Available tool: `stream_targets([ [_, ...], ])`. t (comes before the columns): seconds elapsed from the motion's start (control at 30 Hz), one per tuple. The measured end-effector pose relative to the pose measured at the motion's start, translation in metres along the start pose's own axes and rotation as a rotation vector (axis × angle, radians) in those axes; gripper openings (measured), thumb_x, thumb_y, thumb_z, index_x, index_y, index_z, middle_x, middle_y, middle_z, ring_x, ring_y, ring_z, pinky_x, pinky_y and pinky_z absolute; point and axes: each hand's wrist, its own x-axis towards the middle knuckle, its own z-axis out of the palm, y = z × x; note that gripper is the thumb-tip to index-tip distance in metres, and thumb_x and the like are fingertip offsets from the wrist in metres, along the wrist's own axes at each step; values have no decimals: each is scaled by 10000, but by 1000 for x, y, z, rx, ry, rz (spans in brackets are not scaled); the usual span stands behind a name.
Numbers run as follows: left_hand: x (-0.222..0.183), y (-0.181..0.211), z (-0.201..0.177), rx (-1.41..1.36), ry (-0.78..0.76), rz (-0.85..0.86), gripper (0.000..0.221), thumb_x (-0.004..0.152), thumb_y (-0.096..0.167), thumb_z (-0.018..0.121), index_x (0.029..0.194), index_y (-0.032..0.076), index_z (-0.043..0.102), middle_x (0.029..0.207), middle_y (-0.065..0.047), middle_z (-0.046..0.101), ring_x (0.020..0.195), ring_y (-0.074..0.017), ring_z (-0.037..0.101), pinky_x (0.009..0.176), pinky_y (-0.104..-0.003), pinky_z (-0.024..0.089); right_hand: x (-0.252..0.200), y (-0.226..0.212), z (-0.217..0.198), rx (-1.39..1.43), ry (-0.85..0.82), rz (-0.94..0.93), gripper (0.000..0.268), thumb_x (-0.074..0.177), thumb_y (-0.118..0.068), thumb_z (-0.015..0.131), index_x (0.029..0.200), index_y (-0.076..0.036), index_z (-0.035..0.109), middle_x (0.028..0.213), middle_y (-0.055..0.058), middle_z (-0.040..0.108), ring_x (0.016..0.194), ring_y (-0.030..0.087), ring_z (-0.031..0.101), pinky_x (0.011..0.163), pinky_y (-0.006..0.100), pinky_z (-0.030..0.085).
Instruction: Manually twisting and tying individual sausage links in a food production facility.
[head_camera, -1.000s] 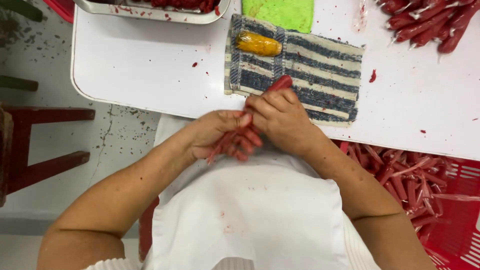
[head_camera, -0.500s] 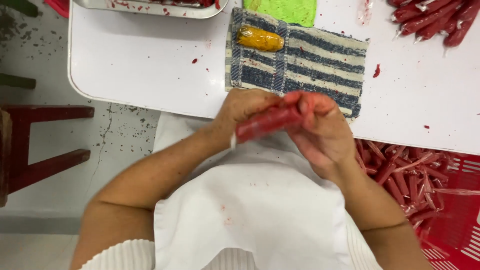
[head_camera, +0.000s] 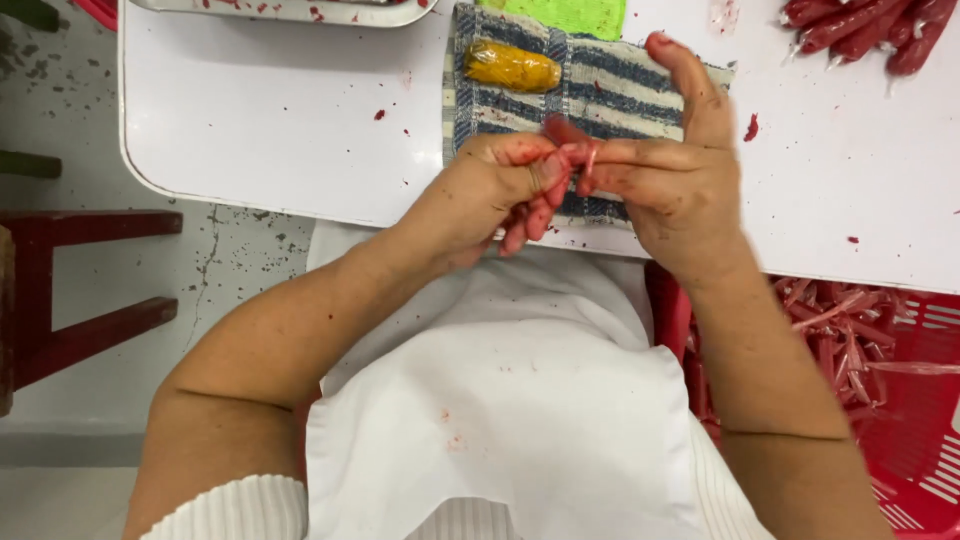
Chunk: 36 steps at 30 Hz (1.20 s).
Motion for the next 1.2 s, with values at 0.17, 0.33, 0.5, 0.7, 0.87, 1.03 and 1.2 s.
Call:
stream_targets([
  [0.17,6,7,-18,1088,-11,806,181,997,168,626,827,110,655,721,10,627,624,-157,581,579,-318,438,14,2,-14,-117,-332,-83,239,1028,43,822,930,-174,802,1024,-138,754,1414,492,475,1187,753,1],
  [0.33,10,30,-16,1476,-265,837,615,816,457,910,1114,81,525,1042,-93,478,833,-270,548,527,-436,491,21,21,-16,284,-421,44,140,1012,-163,643,964,-176,775,1014,-60,736,1298,360,425,1284,693,9],
  [0.5,31,1,-30,1509,-161,1008,480,926,440,802,959,61,510,1052,-109,475,845,-263,572,535,-420,525,16,22,-15,418,-409,77,178,982,-168,671,1141,-109,723,1117,-1,717,1416,380,388,1275,591,286],
  [0.7,20,-40,-23,1540,104,1126,329,909,236,838,1072,64,610,995,-104,525,782,-280,560,642,-416,517,-18,7,57,803,284,428,104,957,-209,732,1010,-121,719,1006,59,717,982,200,683,1158,494,542],
  [0.87,18,-45,-27,871,263,550,403,893,360,769,1234,219,606,898,57,621,674,-37,618,627,-225,476,-19,-2,77,844,527,430,355,989,-22,725,1306,-100,584,1101,103,704,1064,226,713,991,369,630],
  [1.03,49,-33,-24,846,57,1056,238,1005,120,722,1241,134,696,1011,-27,408,946,-202,455,890,-282,508,-15,0,82,861,532,425,451,953,-253,755,1205,-105,410,1041,99,643,1031,155,654,1165,375,500],
  [1.2,20,2,-26,1099,-107,891,63,966,108,682,996,71,723,1014,-87,576,917,-252,593,784,-338,446,-29,13,77,312,281,278,499,1001,-498,547,1155,-31,631,1149,148,682,1074,328,667,991,439,511],
])
